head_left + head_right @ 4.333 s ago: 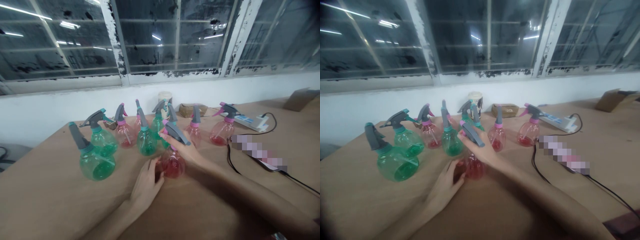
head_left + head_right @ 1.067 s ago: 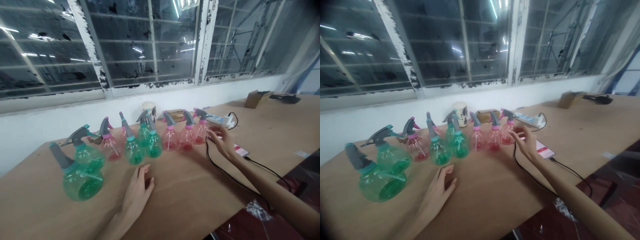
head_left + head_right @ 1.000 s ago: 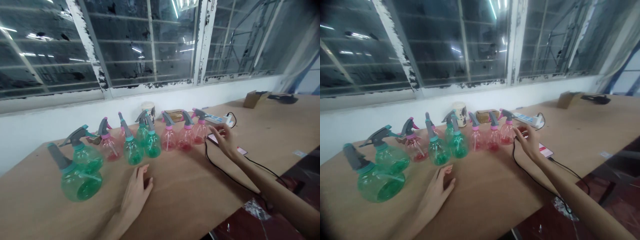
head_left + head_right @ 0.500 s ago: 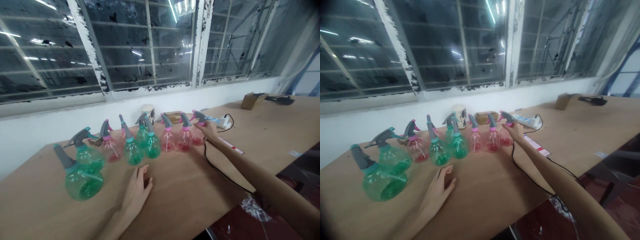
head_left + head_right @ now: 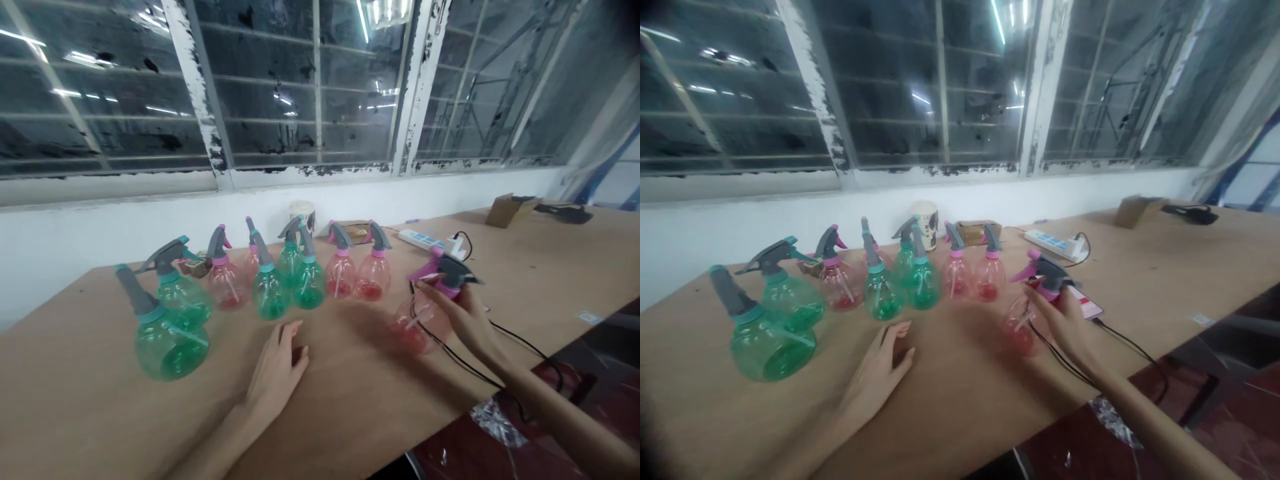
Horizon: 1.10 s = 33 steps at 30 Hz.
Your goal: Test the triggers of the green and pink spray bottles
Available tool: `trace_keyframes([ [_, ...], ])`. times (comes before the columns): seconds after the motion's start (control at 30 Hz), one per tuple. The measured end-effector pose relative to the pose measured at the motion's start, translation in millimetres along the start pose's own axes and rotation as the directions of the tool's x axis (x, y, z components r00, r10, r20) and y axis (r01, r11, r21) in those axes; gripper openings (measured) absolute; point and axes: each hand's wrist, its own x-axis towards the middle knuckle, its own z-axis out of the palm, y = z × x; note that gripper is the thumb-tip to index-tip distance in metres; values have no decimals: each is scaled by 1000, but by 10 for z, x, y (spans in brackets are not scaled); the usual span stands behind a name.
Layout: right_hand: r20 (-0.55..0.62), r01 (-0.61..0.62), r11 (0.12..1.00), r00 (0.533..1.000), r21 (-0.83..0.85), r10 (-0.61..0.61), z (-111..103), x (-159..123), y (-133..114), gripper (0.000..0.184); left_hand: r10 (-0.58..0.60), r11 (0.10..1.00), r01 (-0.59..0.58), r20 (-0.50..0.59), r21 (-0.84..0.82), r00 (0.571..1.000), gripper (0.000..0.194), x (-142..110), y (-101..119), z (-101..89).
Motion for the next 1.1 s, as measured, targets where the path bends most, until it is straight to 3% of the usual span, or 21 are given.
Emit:
trace_keyframes([
  [0.13, 97, -75, 997, 992, -27, 77, 382, -339, -271, 35, -7, 1000, 7, 2, 6, 1000, 36, 8, -12, 13],
  [0.3, 217, -132, 991, 969, 36, 121, 707, -522, -597, 34, 4, 1000, -4, -8, -24, 1000, 35, 4, -30, 31],
  [0.43, 321, -34, 998, 947, 46, 18, 731, -601, -694, 35, 4, 999, -4, -7, -40, 1000, 34, -9, -26, 36],
  [0.57, 413, -74, 990, 911, 122, 17, 643, -602, -662, 46, 8, 999, -9, -10, -48, 1000, 35, -17, -30, 47],
  [0.8, 504, -93, 973, 863, 210, -26, 572, -243, -721, 68, 23, 999, -24, -28, -37, 999, 36, -24, -48, 61],
  [0.9, 517, -58, 972, 853, 228, -70, 645, -116, -740, 64, 19, 1000, -19, -23, -25, 1000, 35, -22, -30, 49],
  [1.1, 465, -45, 975, 883, 218, -63, 869, -141, -712, 30, -4, 1000, 4, -2, -2, 1000, 36, -16, 12, 25],
])
